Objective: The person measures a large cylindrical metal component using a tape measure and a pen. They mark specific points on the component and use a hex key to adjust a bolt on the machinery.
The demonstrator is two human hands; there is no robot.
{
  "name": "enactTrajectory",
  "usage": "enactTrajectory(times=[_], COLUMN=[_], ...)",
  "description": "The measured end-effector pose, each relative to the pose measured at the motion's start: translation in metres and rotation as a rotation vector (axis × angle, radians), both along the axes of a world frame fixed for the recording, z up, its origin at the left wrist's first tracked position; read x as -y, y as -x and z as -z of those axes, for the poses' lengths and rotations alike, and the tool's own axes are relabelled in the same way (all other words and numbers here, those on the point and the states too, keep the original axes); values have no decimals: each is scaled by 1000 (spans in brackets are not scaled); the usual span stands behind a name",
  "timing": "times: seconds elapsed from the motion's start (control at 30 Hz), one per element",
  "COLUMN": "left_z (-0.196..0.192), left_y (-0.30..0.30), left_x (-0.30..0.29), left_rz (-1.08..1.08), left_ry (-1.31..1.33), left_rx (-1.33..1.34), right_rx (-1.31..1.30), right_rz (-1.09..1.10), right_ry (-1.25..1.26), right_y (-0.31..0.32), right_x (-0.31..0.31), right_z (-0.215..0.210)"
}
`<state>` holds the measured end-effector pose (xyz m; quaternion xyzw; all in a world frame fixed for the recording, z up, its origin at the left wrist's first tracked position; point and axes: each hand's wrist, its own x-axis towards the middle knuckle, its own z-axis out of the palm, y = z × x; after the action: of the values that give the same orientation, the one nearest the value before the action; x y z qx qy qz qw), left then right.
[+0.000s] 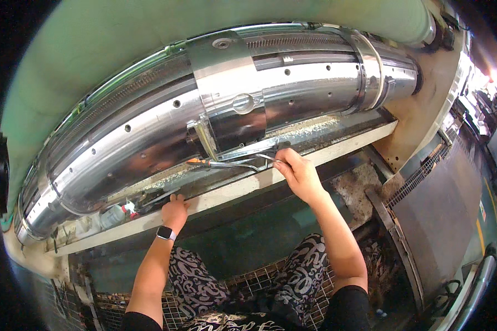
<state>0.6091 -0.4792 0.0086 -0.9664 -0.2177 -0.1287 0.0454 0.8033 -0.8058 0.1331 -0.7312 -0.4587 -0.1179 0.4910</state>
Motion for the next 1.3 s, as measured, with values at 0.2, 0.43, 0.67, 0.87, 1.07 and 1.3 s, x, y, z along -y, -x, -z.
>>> enactTrajectory(times=[0.2,0.43,0.67,0.87,1.07,1.3], left_z=[2,4,-2,-3,2,-6], left_y=[-1,-2,0,-6,-5,-8], left_x=[-6,-5,-1,5,3,-1], left_rz=[0,-10,-28,-37,-37,-72], left_ry=[-18,-27,-19,-18,-44,-39], left_rx=[-31,-35,-39,-72,-74,-183], right_rx=[216,371,643,500,-859,-1295], right_rz=[187,160,167,204,101,-359], right_ry=[105,93,191,149,-404,-792], right_y=[-29,-42,-55,-55,43,43], right_x=[-9,-20,-23,-24,-81,-83], right_z=[8,-2,-21,0,45,40])
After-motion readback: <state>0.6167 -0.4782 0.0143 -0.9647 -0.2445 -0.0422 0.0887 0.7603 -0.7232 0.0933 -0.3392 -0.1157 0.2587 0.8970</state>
